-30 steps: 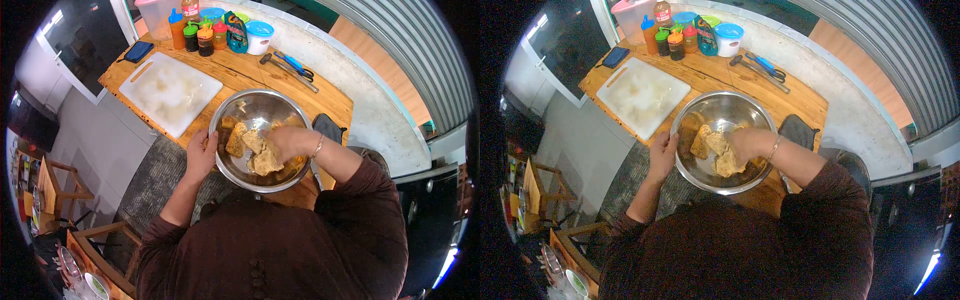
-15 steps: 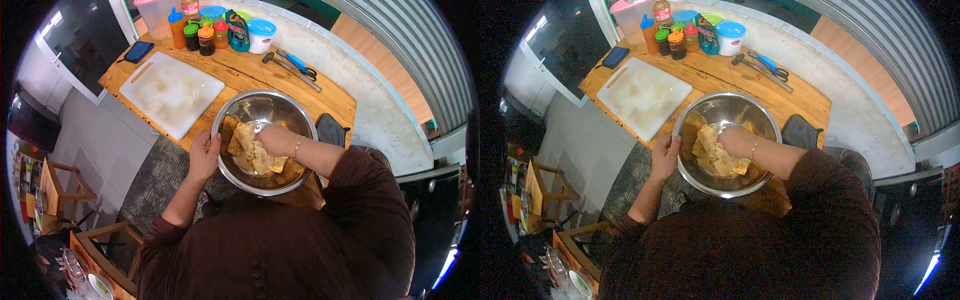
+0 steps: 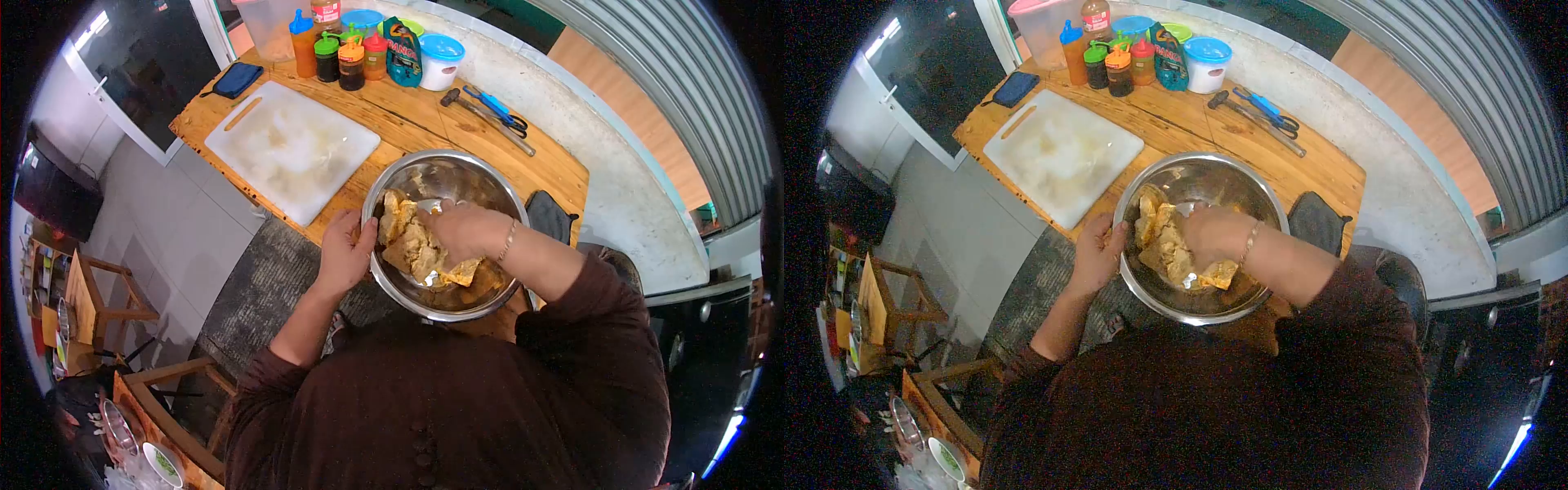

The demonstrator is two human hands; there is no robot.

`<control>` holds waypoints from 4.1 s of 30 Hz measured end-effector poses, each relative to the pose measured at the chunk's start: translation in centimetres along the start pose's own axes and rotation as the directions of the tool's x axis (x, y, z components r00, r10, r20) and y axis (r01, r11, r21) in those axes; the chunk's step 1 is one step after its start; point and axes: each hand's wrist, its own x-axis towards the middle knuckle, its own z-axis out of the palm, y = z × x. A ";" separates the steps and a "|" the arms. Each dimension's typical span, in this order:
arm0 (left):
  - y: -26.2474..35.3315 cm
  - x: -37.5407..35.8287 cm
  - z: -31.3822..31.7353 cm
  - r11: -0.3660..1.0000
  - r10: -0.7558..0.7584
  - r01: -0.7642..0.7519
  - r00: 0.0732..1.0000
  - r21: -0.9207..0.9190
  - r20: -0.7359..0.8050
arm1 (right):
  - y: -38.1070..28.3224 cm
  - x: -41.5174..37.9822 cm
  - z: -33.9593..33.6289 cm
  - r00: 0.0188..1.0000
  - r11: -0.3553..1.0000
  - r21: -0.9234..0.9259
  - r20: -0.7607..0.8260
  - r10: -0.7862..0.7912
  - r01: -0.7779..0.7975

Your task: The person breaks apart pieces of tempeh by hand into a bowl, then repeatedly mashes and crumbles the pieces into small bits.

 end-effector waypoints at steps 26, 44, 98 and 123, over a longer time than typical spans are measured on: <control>-0.7 0.2 0.5 0.999 0.008 -0.008 1.000 -0.049 -0.010 | 4.7 5.3 1.8 0.966 0.843 0.493 -0.234 -0.111 0.217; 0.2 0.3 0.0 1.000 -0.028 0.028 0.999 0.004 0.015 | 1.9 11.3 6.3 0.920 0.888 0.459 -0.362 0.150 0.036; 0.1 0.5 0.2 0.998 -0.060 0.060 0.997 -0.012 0.038 | 1.8 9.0 4.0 0.945 0.963 0.267 -0.321 0.070 0.019; -0.5 0.4 0.3 0.997 -0.058 0.060 0.998 -0.057 0.034 | 0.2 7.8 5.8 0.946 0.923 0.325 -0.308 -0.101 0.204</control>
